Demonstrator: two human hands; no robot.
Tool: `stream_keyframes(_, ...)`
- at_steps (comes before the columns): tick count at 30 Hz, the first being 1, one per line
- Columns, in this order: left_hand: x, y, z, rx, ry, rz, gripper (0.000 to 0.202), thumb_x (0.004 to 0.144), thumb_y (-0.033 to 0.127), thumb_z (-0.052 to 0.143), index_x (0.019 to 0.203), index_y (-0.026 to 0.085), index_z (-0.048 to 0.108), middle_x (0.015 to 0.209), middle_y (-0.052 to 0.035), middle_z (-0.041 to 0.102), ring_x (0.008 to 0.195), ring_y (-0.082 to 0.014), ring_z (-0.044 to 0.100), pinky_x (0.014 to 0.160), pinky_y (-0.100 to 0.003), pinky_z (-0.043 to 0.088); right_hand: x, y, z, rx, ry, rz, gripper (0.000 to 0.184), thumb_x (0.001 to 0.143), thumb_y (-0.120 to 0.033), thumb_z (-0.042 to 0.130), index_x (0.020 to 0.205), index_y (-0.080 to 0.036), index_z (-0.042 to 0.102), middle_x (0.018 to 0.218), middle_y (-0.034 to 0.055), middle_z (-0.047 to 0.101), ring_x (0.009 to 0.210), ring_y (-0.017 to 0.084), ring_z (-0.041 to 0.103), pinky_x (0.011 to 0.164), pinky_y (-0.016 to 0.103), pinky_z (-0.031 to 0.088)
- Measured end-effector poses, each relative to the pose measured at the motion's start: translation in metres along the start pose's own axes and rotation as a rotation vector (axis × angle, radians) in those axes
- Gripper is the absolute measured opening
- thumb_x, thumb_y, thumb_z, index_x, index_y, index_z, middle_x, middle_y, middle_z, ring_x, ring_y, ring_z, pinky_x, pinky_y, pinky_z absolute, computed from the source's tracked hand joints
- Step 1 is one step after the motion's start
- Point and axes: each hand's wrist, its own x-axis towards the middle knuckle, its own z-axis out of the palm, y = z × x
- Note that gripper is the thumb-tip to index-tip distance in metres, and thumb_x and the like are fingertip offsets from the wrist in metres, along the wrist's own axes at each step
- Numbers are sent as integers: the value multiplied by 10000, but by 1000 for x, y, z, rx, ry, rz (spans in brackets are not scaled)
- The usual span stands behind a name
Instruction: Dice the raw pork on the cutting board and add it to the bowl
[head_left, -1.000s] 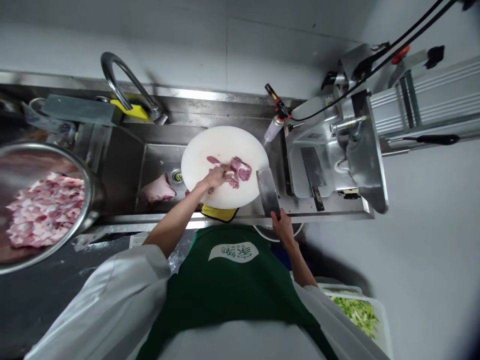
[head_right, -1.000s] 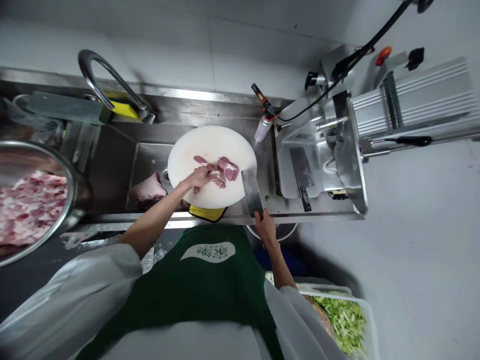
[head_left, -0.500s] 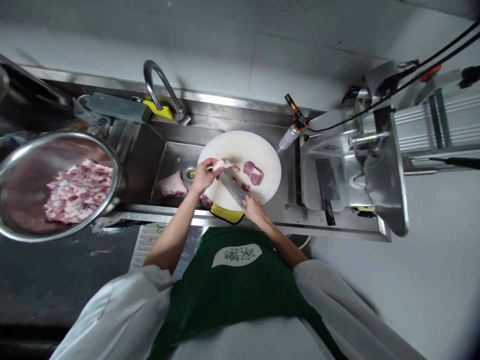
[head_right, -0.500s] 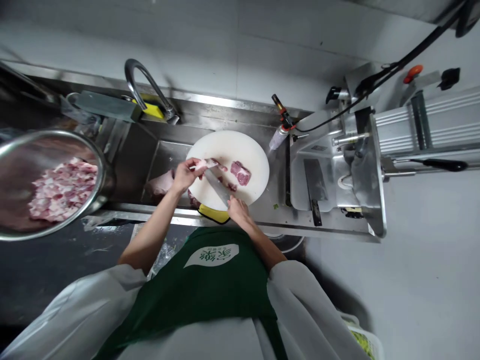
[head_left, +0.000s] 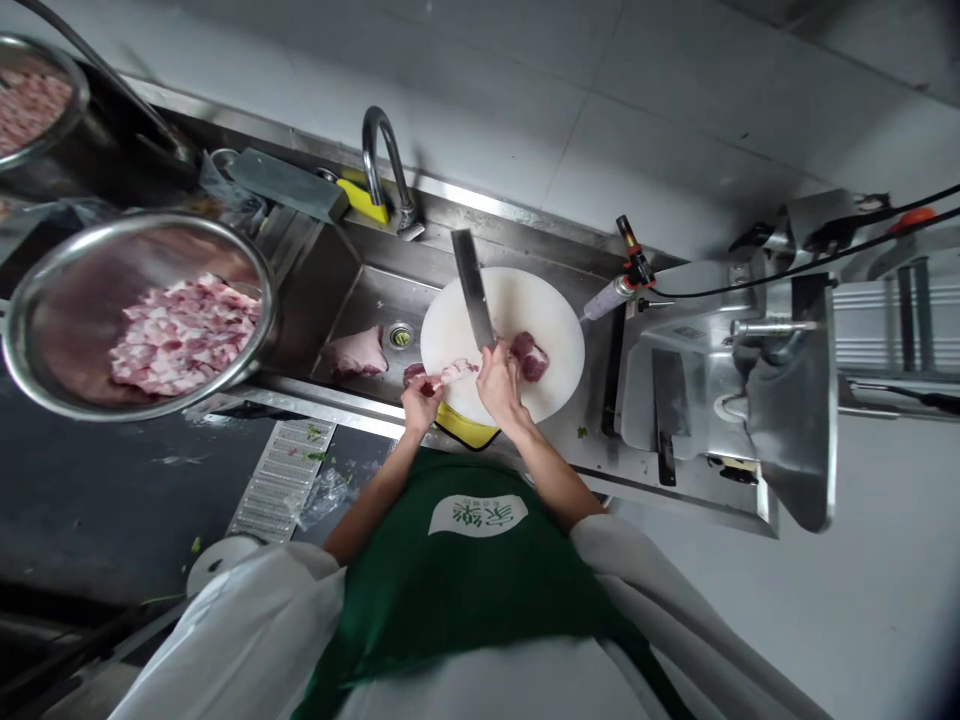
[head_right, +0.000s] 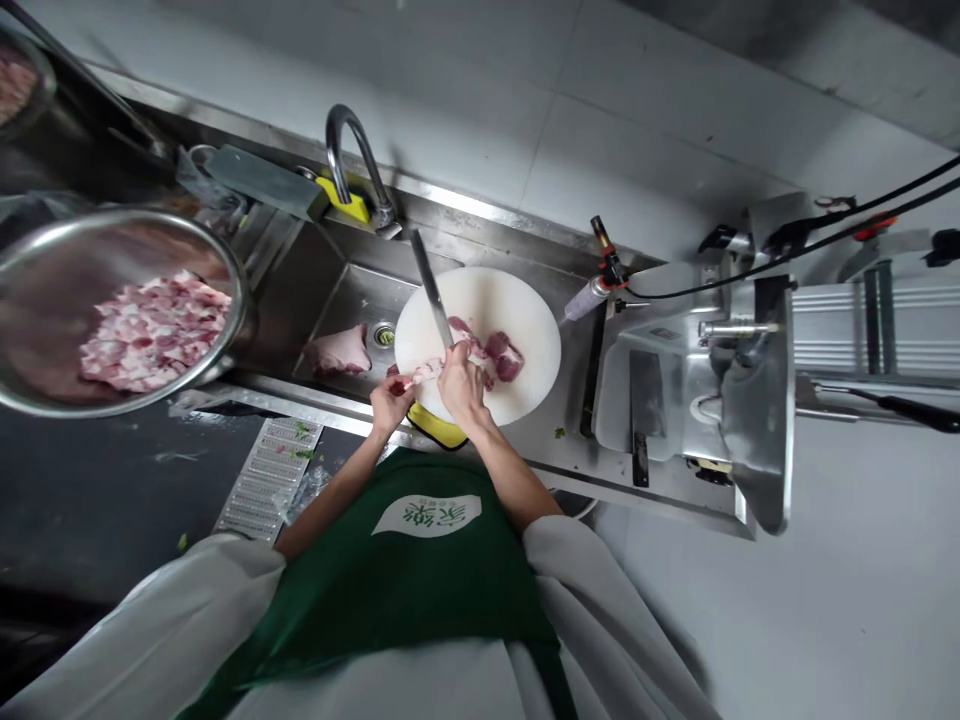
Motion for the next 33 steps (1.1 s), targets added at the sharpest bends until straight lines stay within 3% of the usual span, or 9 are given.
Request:
stream_keyframes(4, -5, 4, -6, 46, -66, 55, 121, 781, 289, 703, 823, 177, 685, 777, -27, 677, 649, -150, 599, 668, -296, 515, 3, -1, 38, -41, -236, -48, 339, 1053, -146, 370, 1339, -115, 548, 1123, 163, 745, 1089, 268, 714, 917, 327, 514)
stream_keyframes(7, -1, 15, -7, 196, -23, 250, 129, 804, 293, 741, 888, 198, 715, 922, -69, 679, 832, -220, 643, 767, -370, 545, 9, 5, 52, -50, -251, -54, 309, 1045, -151, 396, 1290, -146, 584, 1163, 142, 740, 1127, 250, 700, 931, 311, 513)
stream_keyframes(10, 11, 25, 1, 332, -50, 484, 130, 875, 255, 702, 1001, 232, 718, 1072, -92, 668, 1032, -272, 619, 917, -443, 528, 12, 11, 51, -60, -230, -48, 282, 1058, -205, 413, 1263, -145, 597, 1169, 155, 737, 1123, 260, 696, 925, 318, 510)
stream_keyframes(12, 18, 27, 8, 379, -134, 557, 96, 903, 194, 648, 969, 235, 706, 1021, -82, 669, 988, -262, 609, 911, -436, 519, 4, 21, 45, -63, -240, -45, 272, 1055, -210, 428, 1252, -143, 604, 1179, 165, 731, 1125, 267, 692, 932, 328, 501)
stream_keyframes(17, 23, 21, 17, 432, -113, 529, 85, 898, 155, 637, 860, 220, 676, 920, -81, 647, 881, -252, 581, 882, -426, 492, -43, 79, 30, -43, -334, 49, 246, 1065, -257, 454, 1223, -164, 616, 1123, 151, 739, 1067, 276, 705, 874, 326, 498)
stream_keyframes(21, 17, 21, 18, 465, -113, 498, 87, 904, 164, 622, 843, 205, 669, 929, -87, 642, 906, -258, 587, 924, -438, 474, -64, 112, 22, -63, -299, 143, 234, 1066, -281, 458, 1178, -177, 636, 1062, 152, 737, 1046, 287, 702, 845, 323, 489)
stream_keyframes(24, 10, 23, 16, 431, -133, 467, 65, 898, 177, 625, 876, 198, 682, 951, -88, 624, 918, -250, 602, 908, -412, 497, -63, 103, 14, -77, -240, 153, 233, 1063, -255, 453, 1183, -161, 630, 1020, 145, 736, 996, 274, 705, 809, 310, 478)
stream_keyframes(29, -8, 19, 3, 275, -185, 399, 156, 907, 269, 658, 1038, 194, 698, 1010, -66, 626, 785, -173, 606, 766, -317, 533, -49, 50, -4, -98, -32, 127, 319, 1090, -274, 364, 1287, -127, 566, 986, 141, 744, 895, 250, 708, 780, 314, 474)
stream_keyframes(33, -20, 19, -4, 221, -87, 357, 150, 933, 332, 625, 986, 199, 673, 936, -45, 619, 723, -148, 576, 726, -293, 522, -34, 18, 10, -64, 26, 46, 391, 1103, -272, 293, 1366, -84, 512, 1066, 182, 744, 986, 270, 710, 821, 320, 491)
